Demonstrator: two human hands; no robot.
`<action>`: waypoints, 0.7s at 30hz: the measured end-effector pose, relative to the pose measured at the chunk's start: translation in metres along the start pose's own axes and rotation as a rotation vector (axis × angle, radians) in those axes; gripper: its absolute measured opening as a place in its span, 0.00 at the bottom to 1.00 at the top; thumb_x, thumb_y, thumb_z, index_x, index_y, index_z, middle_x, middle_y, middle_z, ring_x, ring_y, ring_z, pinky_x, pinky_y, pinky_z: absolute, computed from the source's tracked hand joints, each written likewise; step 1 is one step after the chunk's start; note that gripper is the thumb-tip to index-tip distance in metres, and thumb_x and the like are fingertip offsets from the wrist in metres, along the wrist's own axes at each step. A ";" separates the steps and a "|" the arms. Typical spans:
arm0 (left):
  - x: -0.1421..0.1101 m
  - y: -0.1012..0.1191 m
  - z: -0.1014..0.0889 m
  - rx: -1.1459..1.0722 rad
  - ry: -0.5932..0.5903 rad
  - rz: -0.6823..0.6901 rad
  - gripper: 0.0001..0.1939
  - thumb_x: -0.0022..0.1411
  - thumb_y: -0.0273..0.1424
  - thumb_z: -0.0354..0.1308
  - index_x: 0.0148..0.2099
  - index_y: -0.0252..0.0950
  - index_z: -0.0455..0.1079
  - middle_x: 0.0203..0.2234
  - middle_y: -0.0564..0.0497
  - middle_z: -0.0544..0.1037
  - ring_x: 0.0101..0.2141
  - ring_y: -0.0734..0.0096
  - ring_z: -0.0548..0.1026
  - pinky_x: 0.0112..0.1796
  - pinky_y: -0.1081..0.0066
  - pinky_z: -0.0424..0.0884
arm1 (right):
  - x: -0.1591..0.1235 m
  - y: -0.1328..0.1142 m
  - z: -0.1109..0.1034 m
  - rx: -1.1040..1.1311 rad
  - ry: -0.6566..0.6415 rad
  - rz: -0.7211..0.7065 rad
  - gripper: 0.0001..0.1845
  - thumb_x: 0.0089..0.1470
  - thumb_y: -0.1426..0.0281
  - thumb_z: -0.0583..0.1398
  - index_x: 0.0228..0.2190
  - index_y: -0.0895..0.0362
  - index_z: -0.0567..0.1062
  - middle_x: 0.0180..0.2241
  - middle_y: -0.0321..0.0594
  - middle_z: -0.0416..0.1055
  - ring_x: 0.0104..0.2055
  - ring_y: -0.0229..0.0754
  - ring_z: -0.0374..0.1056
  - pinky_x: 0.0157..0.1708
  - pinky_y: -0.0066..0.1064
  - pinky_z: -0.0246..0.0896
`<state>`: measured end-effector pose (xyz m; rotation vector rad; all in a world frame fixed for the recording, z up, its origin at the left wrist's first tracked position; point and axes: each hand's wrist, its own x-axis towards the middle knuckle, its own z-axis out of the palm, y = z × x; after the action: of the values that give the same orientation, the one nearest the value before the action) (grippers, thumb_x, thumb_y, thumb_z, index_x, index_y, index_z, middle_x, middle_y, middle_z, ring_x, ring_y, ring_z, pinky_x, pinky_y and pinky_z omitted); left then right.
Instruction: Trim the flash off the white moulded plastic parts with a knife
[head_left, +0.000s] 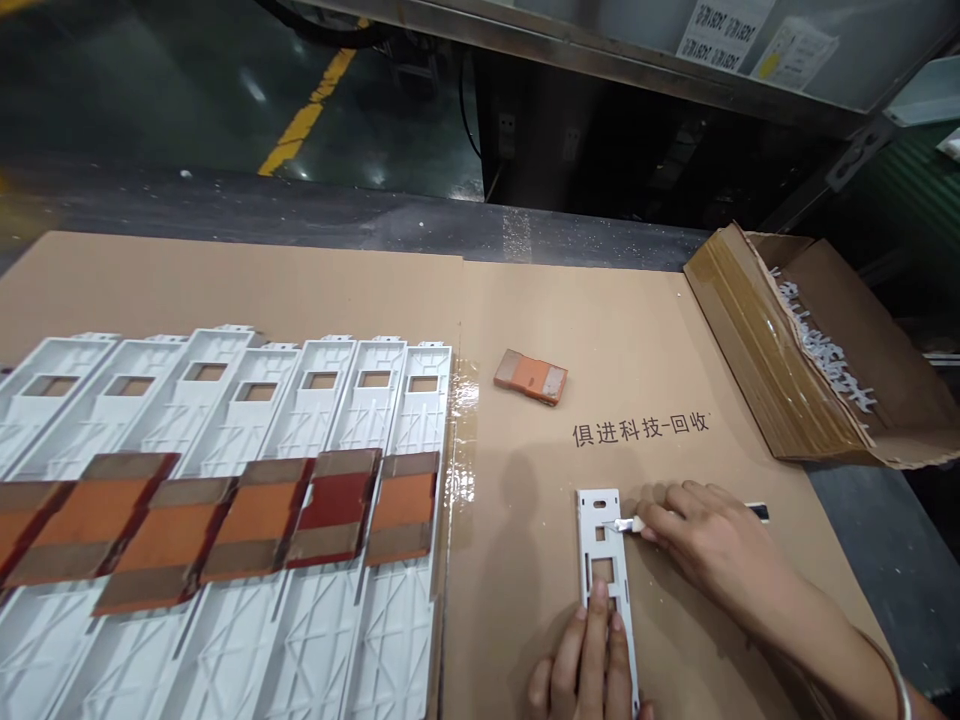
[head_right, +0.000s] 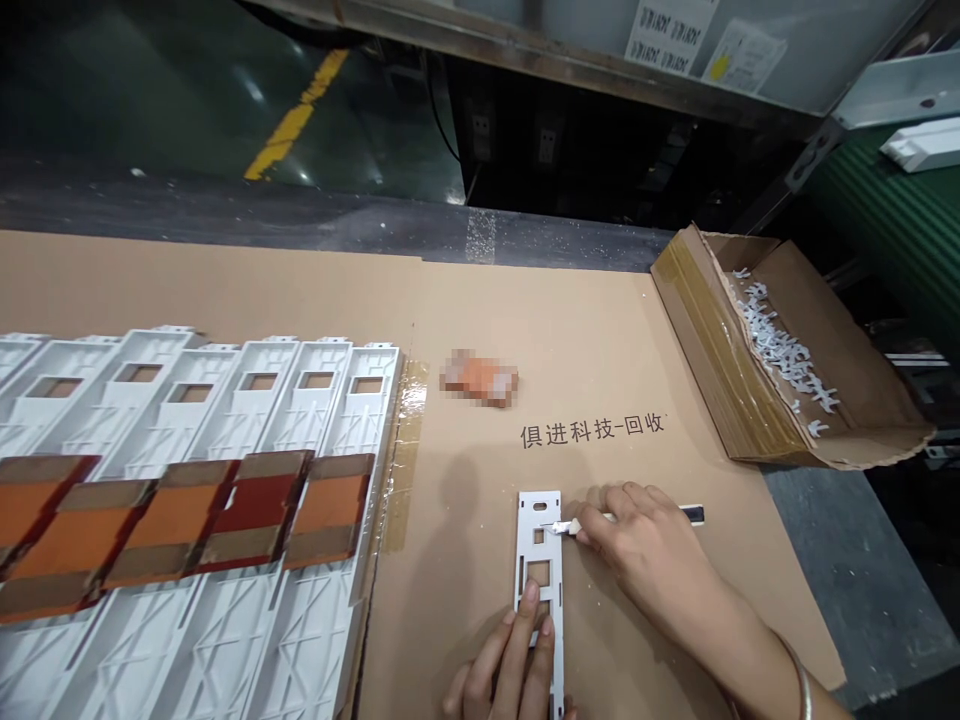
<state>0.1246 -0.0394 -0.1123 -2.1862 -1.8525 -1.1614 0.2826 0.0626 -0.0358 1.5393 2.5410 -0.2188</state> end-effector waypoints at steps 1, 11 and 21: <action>0.000 0.000 0.001 0.004 0.006 0.001 0.25 0.68 0.39 0.37 0.36 0.37 0.75 0.33 0.50 0.82 0.36 0.70 0.73 0.32 0.63 0.58 | 0.003 0.002 -0.003 -0.013 -0.013 -0.013 0.04 0.56 0.72 0.60 0.34 0.52 0.72 0.29 0.37 0.71 0.30 0.46 0.66 0.30 0.37 0.57; -0.002 0.001 0.008 0.013 0.072 -0.012 0.26 0.69 0.35 0.35 0.33 0.38 0.74 0.30 0.52 0.82 0.33 0.70 0.73 0.31 0.63 0.57 | 0.032 0.016 -0.030 -0.127 -0.090 -0.215 0.06 0.51 0.76 0.63 0.31 0.53 0.74 0.29 0.40 0.71 0.32 0.46 0.66 0.32 0.37 0.54; -0.003 0.006 0.018 0.012 0.161 -0.075 0.22 0.69 0.32 0.36 0.31 0.40 0.70 0.25 0.52 0.81 0.31 0.67 0.72 0.30 0.63 0.57 | 0.090 0.028 -0.051 -0.214 -0.166 -0.596 0.07 0.53 0.73 0.62 0.24 0.50 0.75 0.24 0.35 0.70 0.29 0.42 0.61 0.32 0.36 0.51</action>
<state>0.1392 -0.0349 -0.1247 -1.9671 -1.8839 -1.2935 0.2631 0.1637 -0.0067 0.6337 2.7055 -0.1295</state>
